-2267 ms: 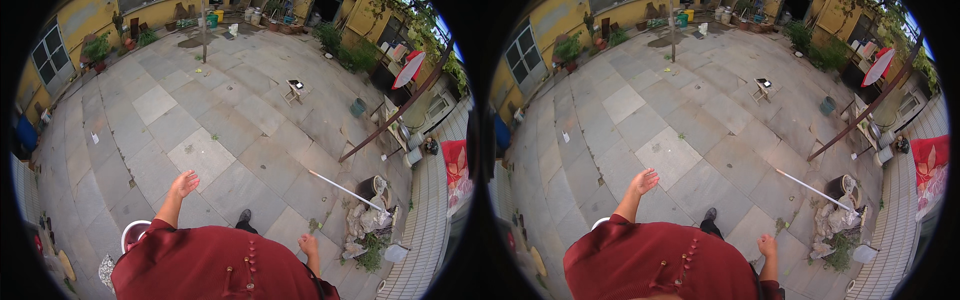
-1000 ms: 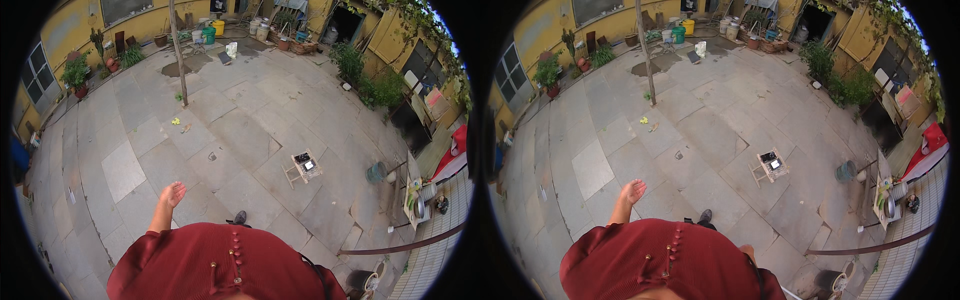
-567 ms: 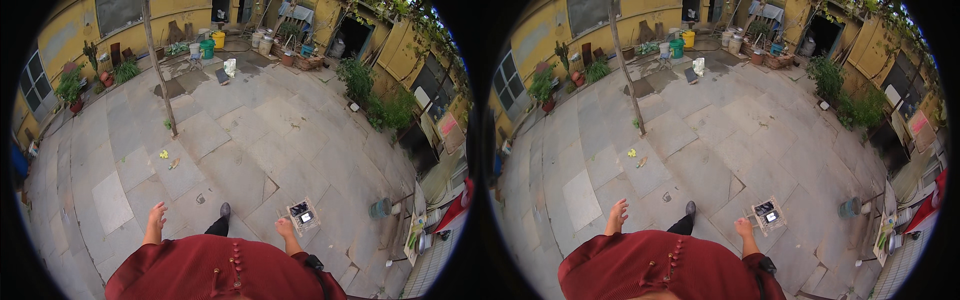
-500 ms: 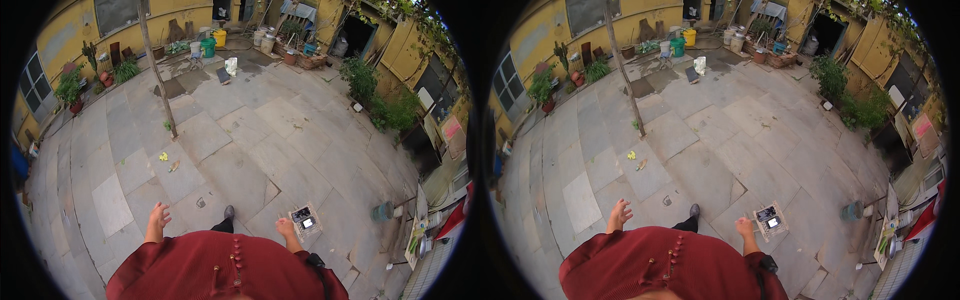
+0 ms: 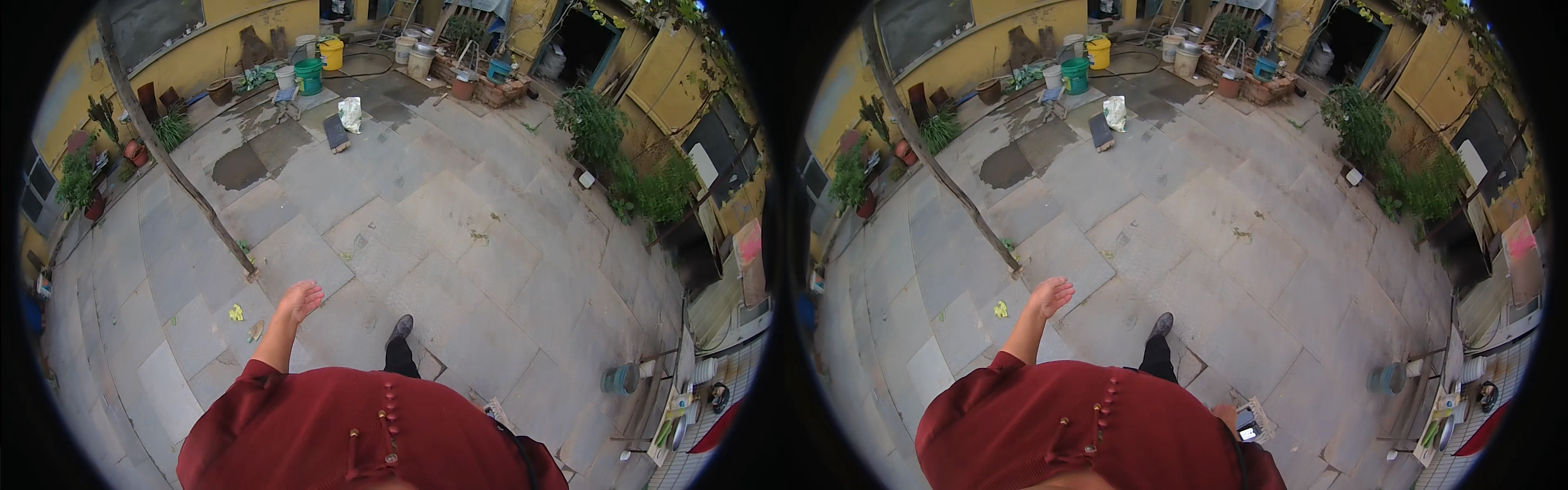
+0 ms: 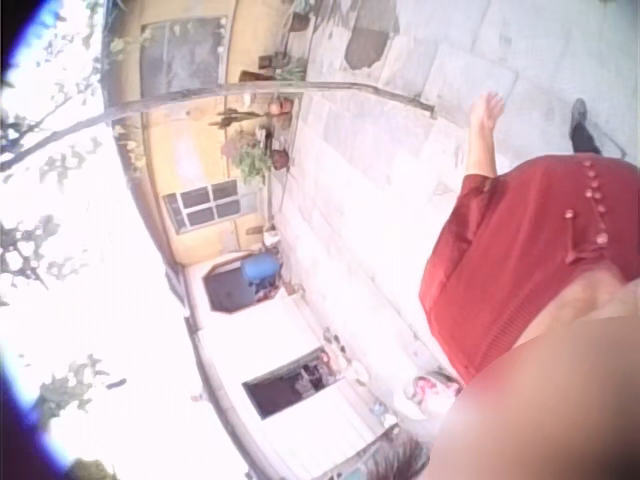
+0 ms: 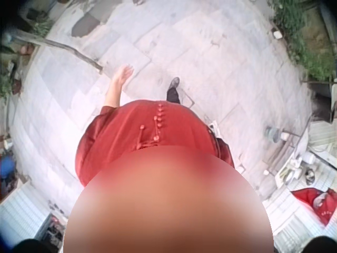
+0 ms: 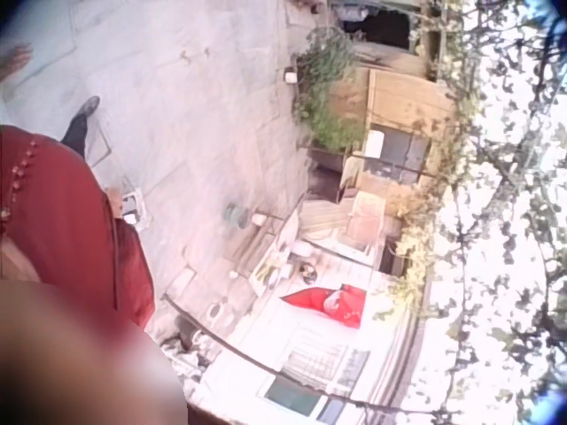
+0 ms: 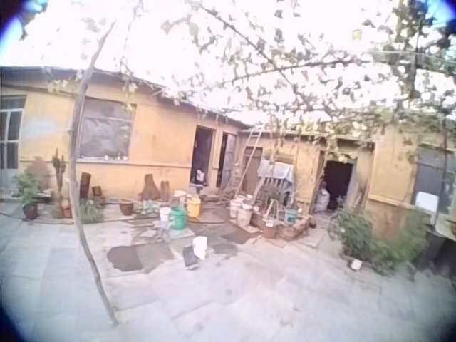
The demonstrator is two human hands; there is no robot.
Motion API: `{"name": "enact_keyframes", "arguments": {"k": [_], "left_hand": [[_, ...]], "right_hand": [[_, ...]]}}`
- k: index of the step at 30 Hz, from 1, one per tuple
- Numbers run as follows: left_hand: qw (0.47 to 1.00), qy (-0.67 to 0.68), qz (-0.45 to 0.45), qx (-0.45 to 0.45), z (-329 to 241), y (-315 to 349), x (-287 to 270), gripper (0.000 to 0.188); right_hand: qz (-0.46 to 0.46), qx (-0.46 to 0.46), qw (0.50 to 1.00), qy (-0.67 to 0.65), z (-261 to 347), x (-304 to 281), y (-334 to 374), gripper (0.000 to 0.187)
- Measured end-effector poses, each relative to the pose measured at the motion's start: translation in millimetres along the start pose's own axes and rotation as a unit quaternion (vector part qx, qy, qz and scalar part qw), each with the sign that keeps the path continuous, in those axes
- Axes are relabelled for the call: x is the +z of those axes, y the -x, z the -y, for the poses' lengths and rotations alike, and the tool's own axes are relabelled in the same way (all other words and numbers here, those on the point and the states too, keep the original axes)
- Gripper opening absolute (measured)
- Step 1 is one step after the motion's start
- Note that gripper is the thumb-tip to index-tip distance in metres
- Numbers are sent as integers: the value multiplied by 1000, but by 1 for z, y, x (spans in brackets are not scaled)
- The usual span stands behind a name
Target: The person folds a large quilt outdoors and places it on a clothesline. They then move a small stool and carry a pillowcase indoors. Inside a utility room, they load several pieces of clothing into a top-loading washing machine and start the cycle.
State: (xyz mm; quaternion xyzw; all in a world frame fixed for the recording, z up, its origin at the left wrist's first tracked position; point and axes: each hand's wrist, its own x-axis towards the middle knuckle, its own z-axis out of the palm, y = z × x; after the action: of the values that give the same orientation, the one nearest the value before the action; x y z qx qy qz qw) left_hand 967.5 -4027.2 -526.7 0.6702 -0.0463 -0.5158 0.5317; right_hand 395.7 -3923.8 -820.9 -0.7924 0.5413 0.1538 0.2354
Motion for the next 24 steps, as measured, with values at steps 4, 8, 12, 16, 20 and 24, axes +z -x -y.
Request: {"name": "enact_keyframes", "arguments": {"k": [4, 8, 12, 16, 20, 24], "left_hand": [[998, 24, -47, -29, -56, -88, 49, 37], [988, 37, -134, -72, -102, -170, 83, 34], [974, 106, -201, -10, -156, -237, 104, 33], [944, 155, -285, -57, -169, -293, 113, 29], [951, 167, -255, -43, -211, -400, 129, 23], [946, 158, -278, -63, -318, -541, 202, 23]], "right_hand": [[54, -24, 998, 3, -36, -58, -149, 24], [81, -92, 991, 57, -73, -187, -315, 24], [-17, 111, 948, -298, -80, -309, -507, 22], [-177, 35, 914, -364, -67, -402, -694, 14], [-112, 92, 869, -472, -32, -482, -809, 25], [34, 104, 893, -436, -1, -553, -855, 21]]}}
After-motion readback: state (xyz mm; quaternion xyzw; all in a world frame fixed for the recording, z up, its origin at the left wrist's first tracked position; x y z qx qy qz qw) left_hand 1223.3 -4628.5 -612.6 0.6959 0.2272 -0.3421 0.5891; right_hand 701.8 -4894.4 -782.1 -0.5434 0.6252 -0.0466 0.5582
